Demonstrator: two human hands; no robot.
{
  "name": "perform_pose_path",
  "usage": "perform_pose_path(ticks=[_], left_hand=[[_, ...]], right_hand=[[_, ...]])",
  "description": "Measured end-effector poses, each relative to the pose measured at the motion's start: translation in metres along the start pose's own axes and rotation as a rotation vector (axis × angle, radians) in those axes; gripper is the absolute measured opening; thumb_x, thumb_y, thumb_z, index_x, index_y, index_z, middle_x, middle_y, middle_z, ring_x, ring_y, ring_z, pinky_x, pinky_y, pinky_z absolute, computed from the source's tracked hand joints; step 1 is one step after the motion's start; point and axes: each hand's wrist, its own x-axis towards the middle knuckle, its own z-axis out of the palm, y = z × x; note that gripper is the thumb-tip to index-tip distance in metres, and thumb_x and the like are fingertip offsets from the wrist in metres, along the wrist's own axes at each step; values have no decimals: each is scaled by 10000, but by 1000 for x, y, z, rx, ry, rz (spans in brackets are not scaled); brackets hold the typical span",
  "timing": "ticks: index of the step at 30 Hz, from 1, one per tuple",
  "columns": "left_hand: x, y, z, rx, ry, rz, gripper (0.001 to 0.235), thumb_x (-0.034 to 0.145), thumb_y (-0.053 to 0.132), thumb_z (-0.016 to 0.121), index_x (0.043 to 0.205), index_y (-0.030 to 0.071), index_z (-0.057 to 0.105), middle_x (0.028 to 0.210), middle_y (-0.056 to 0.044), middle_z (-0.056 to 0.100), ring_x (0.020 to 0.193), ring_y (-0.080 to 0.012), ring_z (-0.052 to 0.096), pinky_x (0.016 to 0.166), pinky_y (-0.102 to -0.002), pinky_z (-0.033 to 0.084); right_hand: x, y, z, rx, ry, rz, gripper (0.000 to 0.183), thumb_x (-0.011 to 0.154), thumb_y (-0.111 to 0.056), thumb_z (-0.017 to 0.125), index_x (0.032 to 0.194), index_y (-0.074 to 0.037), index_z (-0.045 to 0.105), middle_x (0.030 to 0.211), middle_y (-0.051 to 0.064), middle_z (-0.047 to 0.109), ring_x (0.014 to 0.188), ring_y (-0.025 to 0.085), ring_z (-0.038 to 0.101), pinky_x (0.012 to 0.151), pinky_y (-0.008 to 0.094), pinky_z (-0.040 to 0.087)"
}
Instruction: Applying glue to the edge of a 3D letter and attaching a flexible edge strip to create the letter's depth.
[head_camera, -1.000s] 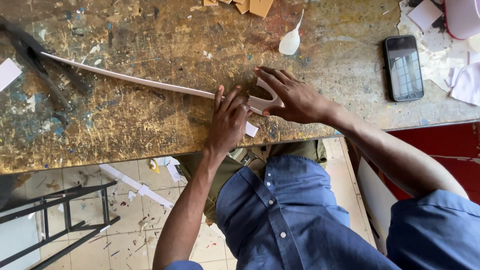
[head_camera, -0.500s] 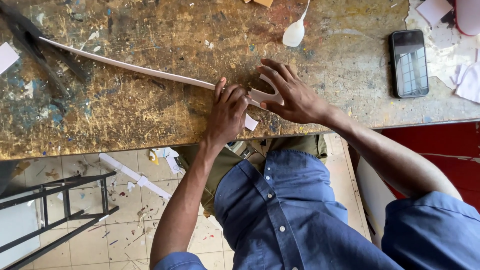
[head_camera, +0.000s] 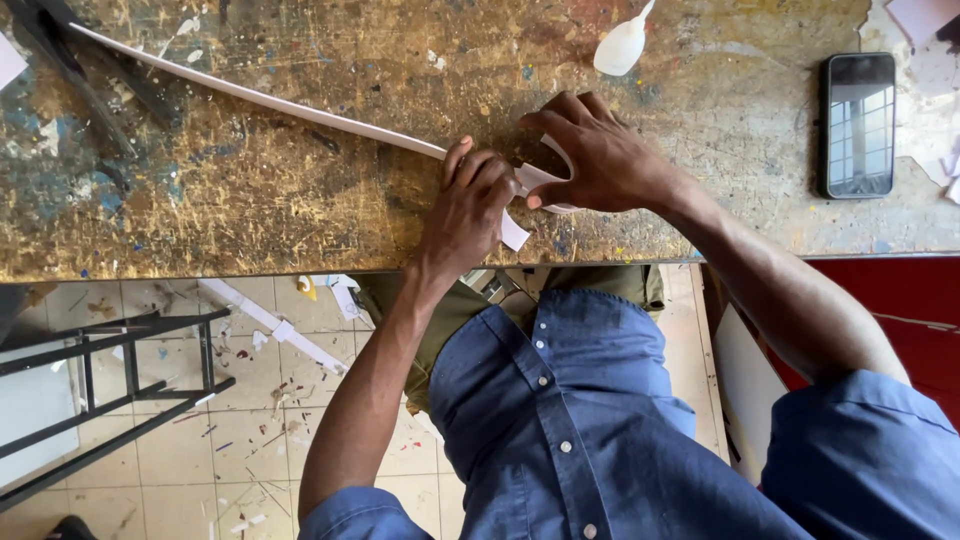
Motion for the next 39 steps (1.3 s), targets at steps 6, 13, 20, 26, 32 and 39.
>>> perform_pose_path(ticks=[6,13,20,26,32,39], left_hand=[[10,-12,-22,103,-171,65,425,1002,39,837,1413,102,749,1368,-103,796,1209,-276,744,1085,-462,511],[15,-25,-28,160,-311,6,294,1077,174,804,1362,106,782,1299,-106,827,1145,-250,774,1089,-458,544],[13,-22,-28,69,-288,-22,232,1074,117,810,1303,77,803,1233,-99,856,1083,-254,811,1035,-449,589],[16,-14,-37,-30,-302,-82,107,1083,31,759,1176,50,807,1094,-100,848,947,-246,817,950,-458,664],[14,-11,-37,-144,-336,-161,177,1072,-41,704,1184,34,817,1088,-100,843,929,-226,811,921,-432,671],[27,-12,-44,-347,-441,-258,132,1114,68,727,1206,38,816,1103,-89,827,972,-245,799,936,-459,639]], right_hand=[[-3,2,1,187,30,-9,1032,861,-837,662,1634,-162,559,1400,162,470,1373,371,408,1012,673,537],[-6,-1,2,232,79,-26,1001,886,-821,660,1592,-113,597,1482,195,498,1394,392,414,1033,654,498],[-12,-1,6,193,128,-24,977,892,-825,674,1555,-109,626,1433,183,528,1345,386,464,1022,626,499],[-16,-2,10,187,178,-52,950,918,-809,678,1537,-90,630,1396,178,533,1310,373,479,1036,589,484],[-21,-3,16,165,219,-40,916,929,-796,691,1520,-98,638,1404,185,555,1283,392,487,981,610,501],[-36,-10,25,223,322,6,882,967,-699,770,1562,-65,624,1485,186,538,1335,389,468,983,630,532]])
